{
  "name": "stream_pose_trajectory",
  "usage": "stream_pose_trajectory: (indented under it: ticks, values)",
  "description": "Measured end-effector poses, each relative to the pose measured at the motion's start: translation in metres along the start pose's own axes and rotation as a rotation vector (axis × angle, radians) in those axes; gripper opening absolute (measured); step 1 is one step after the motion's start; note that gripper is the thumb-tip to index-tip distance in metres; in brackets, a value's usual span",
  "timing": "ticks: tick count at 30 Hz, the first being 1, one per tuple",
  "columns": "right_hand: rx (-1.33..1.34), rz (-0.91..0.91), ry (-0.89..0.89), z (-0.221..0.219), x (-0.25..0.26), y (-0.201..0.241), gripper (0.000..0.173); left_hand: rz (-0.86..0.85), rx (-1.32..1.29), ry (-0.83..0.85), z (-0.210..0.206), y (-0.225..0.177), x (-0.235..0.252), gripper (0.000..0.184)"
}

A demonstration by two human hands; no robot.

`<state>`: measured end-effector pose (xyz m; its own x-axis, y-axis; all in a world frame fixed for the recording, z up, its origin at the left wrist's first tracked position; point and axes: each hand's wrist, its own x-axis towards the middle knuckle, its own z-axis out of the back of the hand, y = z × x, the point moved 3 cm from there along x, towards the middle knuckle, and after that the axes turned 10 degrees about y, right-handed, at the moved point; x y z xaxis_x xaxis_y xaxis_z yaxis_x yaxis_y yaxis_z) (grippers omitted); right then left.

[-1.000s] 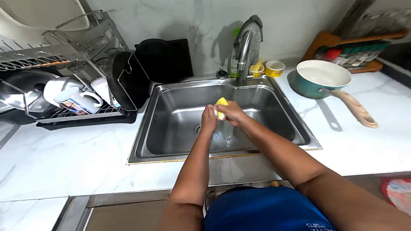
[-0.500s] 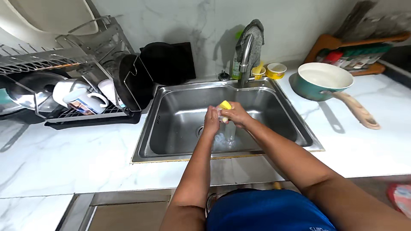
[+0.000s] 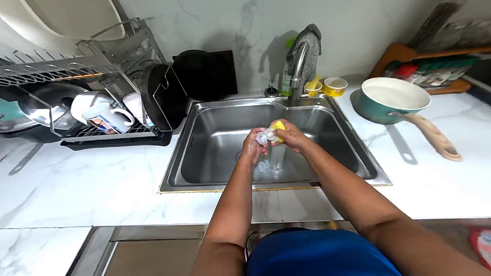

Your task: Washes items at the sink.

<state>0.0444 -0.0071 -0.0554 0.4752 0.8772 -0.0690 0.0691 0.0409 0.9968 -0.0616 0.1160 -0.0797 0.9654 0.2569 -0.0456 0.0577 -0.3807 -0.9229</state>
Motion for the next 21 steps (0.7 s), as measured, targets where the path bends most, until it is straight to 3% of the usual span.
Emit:
stream_pose_trajectory:
  ticks: [4, 10, 13, 16, 21]
  values:
    - [-0.203, 0.068, -0.031, -0.002, 0.003, 0.011, 0.029, 0.074, -0.007, 0.038, 0.004, -0.001, 0.002, 0.046]
    - [-0.508, 0.139, 0.092, -0.001, 0.015, 0.007, 0.027, 0.167, -0.039, 0.025, -0.005, 0.004, 0.004, 0.038]
    - [-0.765, 0.219, -0.145, -0.005, 0.015, 0.012, 0.029, 0.15, -0.034, 0.007, -0.007, 0.004, 0.005, 0.032]
    - [-0.821, 0.343, -0.375, -0.017, 0.008, 0.019, 0.036, 0.151, -0.059, -0.083, -0.005, 0.001, 0.005, 0.034]
    - [-0.872, 0.287, -0.031, -0.046, -0.004, -0.003, 0.043, 0.075, -0.288, -0.2, 0.002, 0.004, 0.004, 0.036]
